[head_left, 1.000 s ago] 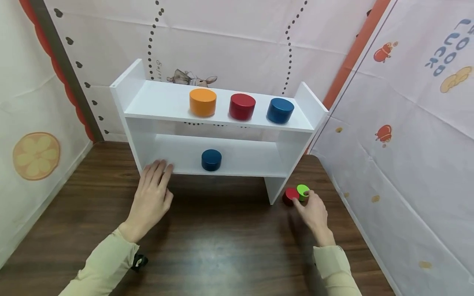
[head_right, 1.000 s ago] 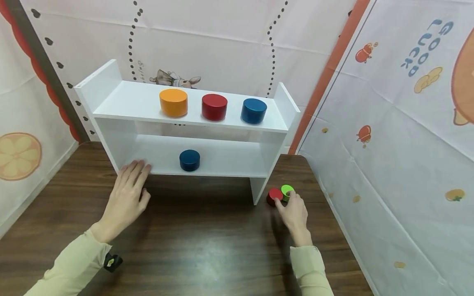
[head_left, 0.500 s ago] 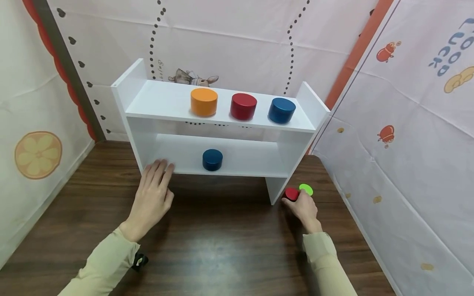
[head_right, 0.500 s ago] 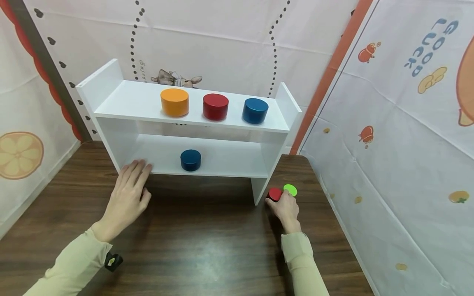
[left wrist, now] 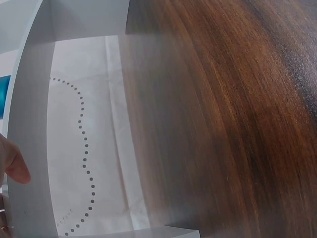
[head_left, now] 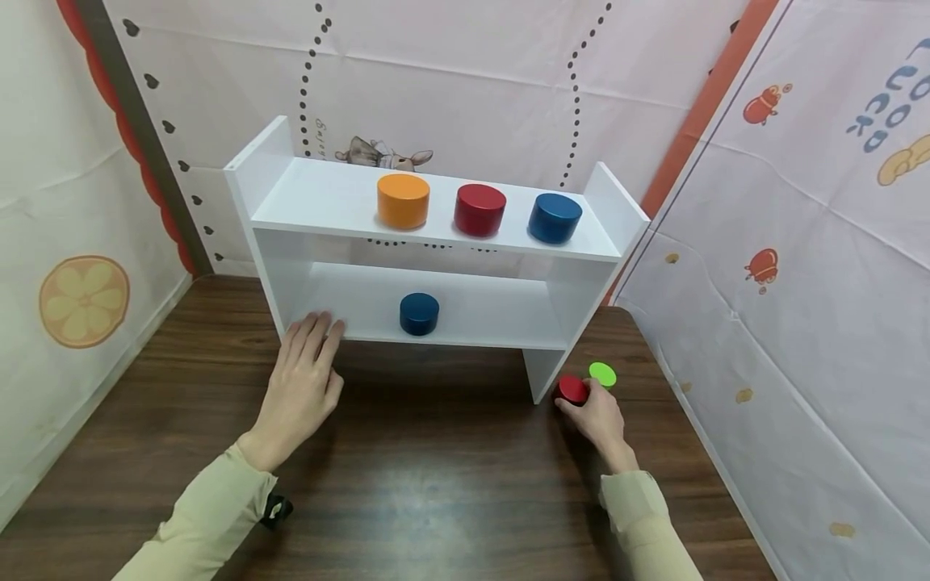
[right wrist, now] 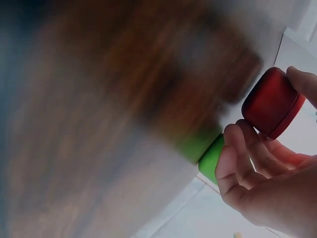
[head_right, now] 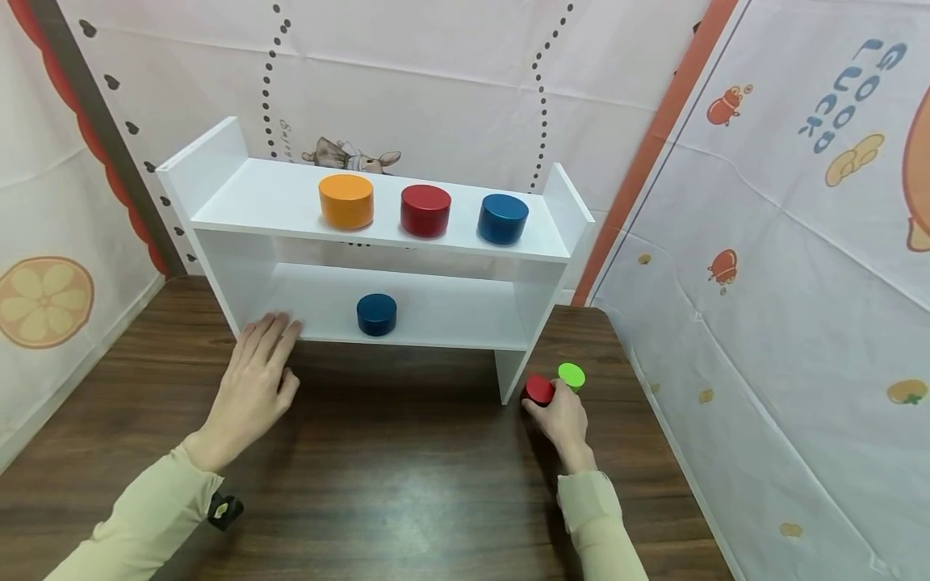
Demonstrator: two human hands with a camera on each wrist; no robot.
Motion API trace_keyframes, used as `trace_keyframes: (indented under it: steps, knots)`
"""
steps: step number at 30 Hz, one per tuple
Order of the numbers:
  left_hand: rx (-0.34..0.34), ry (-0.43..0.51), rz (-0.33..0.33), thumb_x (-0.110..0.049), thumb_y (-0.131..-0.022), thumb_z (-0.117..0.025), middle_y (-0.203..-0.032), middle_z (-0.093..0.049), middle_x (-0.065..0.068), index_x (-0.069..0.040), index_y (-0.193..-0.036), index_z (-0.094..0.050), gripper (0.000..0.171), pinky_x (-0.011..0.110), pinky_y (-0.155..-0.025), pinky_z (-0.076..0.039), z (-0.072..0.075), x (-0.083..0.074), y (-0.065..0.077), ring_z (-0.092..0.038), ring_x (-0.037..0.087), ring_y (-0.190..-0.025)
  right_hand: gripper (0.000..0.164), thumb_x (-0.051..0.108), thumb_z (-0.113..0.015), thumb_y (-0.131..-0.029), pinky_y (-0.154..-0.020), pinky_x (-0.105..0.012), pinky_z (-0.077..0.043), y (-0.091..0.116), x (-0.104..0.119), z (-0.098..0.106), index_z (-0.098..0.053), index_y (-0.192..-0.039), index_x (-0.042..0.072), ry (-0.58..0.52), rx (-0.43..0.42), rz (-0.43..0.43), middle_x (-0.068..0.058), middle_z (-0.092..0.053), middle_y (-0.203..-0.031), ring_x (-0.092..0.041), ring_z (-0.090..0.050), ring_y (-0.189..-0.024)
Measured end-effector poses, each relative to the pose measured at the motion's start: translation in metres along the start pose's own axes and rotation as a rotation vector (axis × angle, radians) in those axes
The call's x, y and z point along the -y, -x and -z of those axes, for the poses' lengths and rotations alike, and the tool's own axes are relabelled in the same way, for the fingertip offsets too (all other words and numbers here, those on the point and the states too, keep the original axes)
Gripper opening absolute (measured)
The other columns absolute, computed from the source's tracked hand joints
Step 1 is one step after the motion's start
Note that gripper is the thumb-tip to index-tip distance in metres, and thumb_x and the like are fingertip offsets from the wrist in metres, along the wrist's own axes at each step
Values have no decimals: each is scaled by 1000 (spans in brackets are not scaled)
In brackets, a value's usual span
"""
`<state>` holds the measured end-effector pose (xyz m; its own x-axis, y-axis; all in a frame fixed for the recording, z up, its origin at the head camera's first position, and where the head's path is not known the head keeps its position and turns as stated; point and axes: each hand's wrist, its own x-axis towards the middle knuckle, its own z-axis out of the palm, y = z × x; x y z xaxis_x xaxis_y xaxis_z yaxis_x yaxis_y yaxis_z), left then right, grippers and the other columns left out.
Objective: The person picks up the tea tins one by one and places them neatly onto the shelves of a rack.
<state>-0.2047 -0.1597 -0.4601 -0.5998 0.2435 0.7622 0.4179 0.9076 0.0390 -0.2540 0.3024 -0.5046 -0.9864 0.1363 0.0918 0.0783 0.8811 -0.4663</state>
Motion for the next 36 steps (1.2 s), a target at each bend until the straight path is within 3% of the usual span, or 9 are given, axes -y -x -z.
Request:
trace_keyframes:
  steps: [8,15,23,36]
  knots:
    - [-6,0,0,-5,-80,-44,-141,-46,27,3,-137,-47,58,55,-115,-27,-1,0,0,-39,43,-134,66,40,-73,-80,-73,-46,-52,14,2,12,-52,-127,0,-19,-23,29,-20,-66,-114,-33,-65,-94]
    - [-4,8,3,-4,-80,-45,-141,-46,28,4,-137,-47,58,56,-115,-27,0,-1,-1,-39,44,-135,62,35,-75,-79,-69,-40,-50,23,12,31,-54,-126,1,-26,-65,105,-18,-68,-105,-24,-62,-80]
    - [-8,16,-1,-4,-80,-47,-141,-47,28,5,-137,-48,58,56,-114,-28,0,-1,0,-39,44,-135,61,33,-76,-79,-67,-37,-52,34,27,54,-54,-128,4,-44,-87,150,-18,-67,-115,-24,-66,-84]
    - [-15,9,-3,-3,-78,-50,-141,-47,28,5,-136,-48,58,56,-114,-29,1,0,0,-40,44,-135,57,34,-78,-76,-61,-26,-46,50,59,82,-59,-122,5,-75,-135,293,-10,-69,-93,-18,-60,-74]
